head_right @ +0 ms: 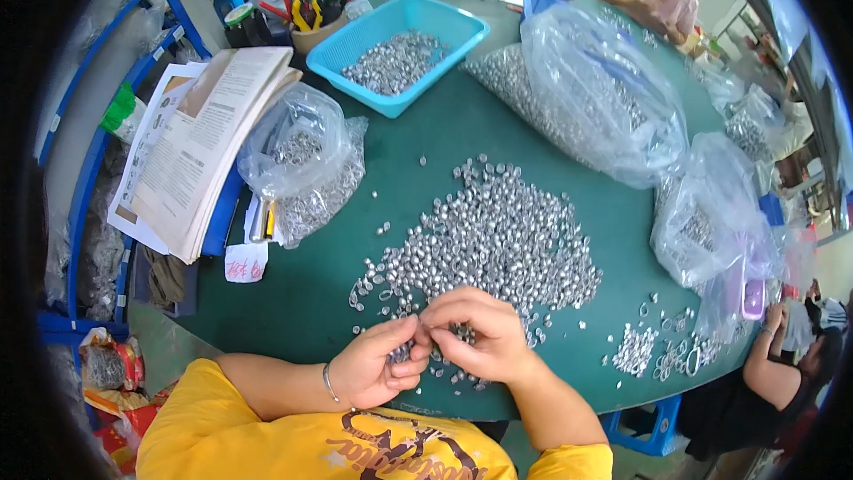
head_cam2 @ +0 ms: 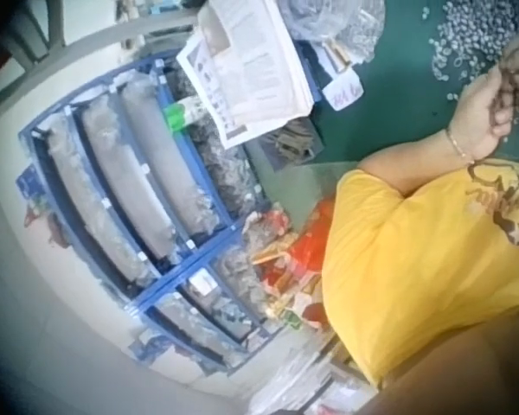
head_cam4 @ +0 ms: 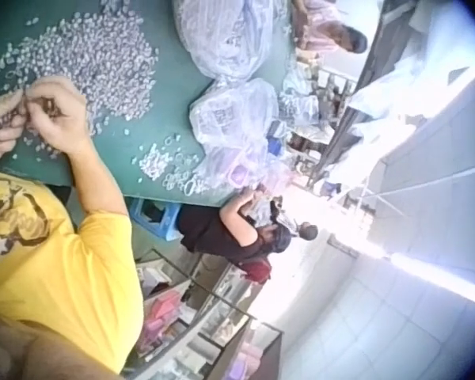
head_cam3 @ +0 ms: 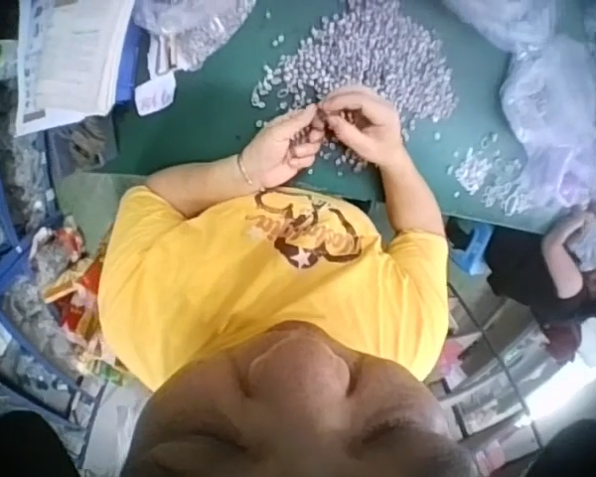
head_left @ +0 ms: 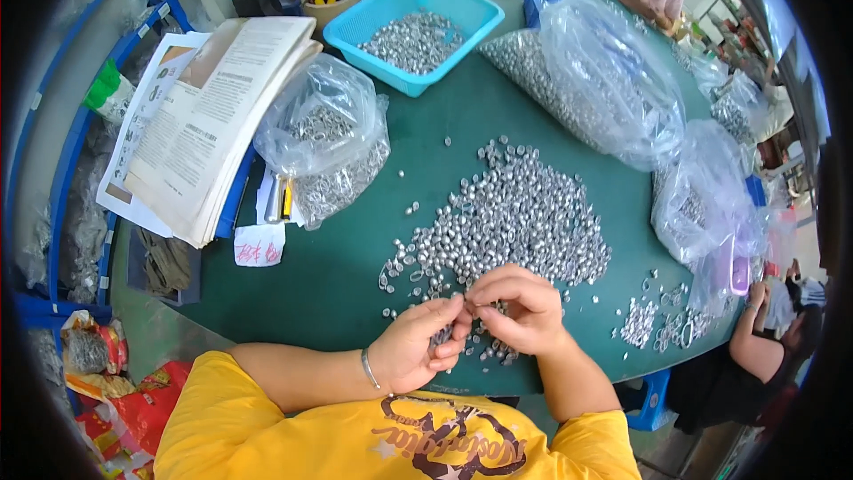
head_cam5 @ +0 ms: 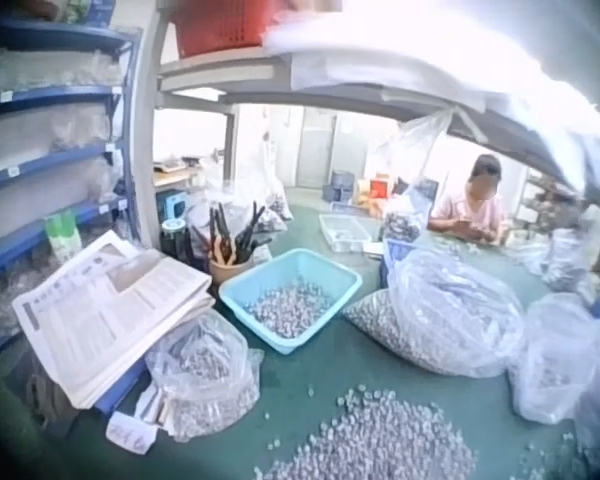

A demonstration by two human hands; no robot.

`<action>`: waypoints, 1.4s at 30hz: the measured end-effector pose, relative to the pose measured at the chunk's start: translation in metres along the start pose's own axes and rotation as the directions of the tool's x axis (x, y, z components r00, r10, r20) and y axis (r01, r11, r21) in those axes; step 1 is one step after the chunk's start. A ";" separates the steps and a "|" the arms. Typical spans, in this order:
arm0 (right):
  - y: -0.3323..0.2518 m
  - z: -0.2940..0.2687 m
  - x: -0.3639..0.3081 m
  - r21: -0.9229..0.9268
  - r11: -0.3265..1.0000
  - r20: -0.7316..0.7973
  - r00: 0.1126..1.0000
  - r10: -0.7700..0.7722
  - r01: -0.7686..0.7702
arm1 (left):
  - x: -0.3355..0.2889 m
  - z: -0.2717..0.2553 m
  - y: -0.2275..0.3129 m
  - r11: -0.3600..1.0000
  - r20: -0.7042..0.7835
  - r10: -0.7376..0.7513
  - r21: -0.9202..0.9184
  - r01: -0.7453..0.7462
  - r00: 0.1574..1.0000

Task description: The person sorts through a pile of small metal components on a green table by hand, picking them up, turning them over, and placing them into different groups or bags.

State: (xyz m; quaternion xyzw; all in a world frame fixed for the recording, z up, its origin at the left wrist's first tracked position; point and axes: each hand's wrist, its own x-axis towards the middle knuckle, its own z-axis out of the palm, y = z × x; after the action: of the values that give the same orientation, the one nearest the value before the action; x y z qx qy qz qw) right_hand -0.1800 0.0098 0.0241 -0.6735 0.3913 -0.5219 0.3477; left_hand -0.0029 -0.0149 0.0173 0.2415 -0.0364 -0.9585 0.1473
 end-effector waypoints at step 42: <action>-0.036 -0.008 -0.012 -0.334 0.897 -0.218 0.949 0.227 -0.291 | 0.005 -0.012 -0.014 0.943 0.030 -0.275 0.202 0.264 0.961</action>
State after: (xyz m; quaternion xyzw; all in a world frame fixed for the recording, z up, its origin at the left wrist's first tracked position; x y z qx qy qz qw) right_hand -0.1841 0.0357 0.0522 -0.6196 0.5958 -0.4464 0.2487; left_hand -0.0053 -0.0032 0.0028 0.2296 -0.1017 -0.9679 -0.0110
